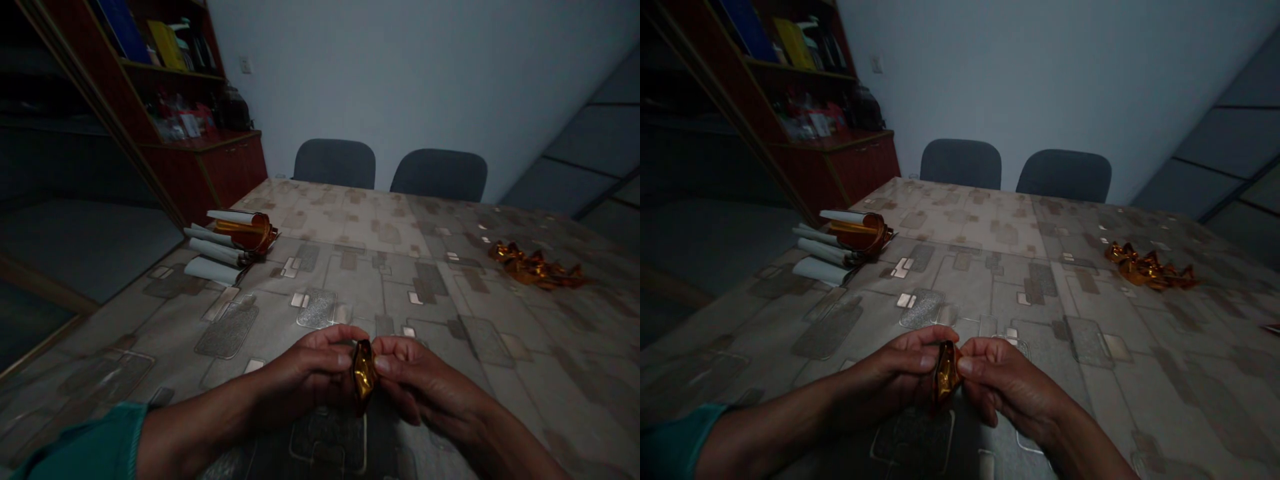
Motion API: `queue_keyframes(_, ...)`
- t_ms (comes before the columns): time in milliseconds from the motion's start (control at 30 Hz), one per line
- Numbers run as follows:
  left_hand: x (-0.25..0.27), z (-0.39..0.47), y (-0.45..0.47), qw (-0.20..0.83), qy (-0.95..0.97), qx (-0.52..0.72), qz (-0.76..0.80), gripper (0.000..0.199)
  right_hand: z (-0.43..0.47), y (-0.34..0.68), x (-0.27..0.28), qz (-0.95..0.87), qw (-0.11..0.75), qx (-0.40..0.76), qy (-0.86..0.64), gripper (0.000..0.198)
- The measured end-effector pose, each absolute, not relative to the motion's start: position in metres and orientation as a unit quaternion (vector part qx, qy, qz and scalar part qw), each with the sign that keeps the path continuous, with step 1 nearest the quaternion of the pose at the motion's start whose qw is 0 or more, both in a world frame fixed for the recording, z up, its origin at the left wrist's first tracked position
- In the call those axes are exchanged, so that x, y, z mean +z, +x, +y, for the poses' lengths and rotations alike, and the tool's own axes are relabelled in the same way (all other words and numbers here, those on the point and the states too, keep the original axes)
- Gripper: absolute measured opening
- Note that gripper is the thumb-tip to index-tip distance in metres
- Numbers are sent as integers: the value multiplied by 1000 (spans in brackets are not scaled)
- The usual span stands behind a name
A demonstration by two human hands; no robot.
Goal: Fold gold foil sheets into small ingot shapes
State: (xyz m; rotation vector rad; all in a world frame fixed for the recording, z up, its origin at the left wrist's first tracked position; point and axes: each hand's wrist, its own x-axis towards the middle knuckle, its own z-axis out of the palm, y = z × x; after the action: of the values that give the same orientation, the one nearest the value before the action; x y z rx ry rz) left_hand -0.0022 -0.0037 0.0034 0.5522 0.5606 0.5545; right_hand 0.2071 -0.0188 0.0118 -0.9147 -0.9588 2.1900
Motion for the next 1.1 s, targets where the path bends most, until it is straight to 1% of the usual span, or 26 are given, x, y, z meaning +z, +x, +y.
queue_keyframes(200, 0, -3, -3, 893, 261, 266, 251, 42, -18, 208, 12, -365, 292, 813, -346, 34)
queue_keyframes(400, 0, -3, -1, 887, 266, 275, 256, 43, -18, 207, 14, -382, 328, 789, -351, 28)
queue_keyframes(600, -2, -4, -1, 886, 267, 285, 250, 39, -17, 206, 10, -419, 338, 767, -349, 30)
queue_keyframes(700, -3, -4, 0, 877, 280, 291, 260, 38, -17, 205, 10, -436, 381, 728, -366, 29)
queue_keyframes(833, -2, -5, 3, 865, 287, 320, 260, 34, -21, 200, 20, -482, 439, 640, -407, 30)
queue_keyframes(967, 0, -5, 4, 857, 293, 342, 253, 33, -26, 195, 34, -559, 437, 558, -431, 18)
queue_keyframes(1100, 3, -4, 2, 854, 301, 331, 264, 36, -28, 193, 38, -619, 432, 489, -437, 9)
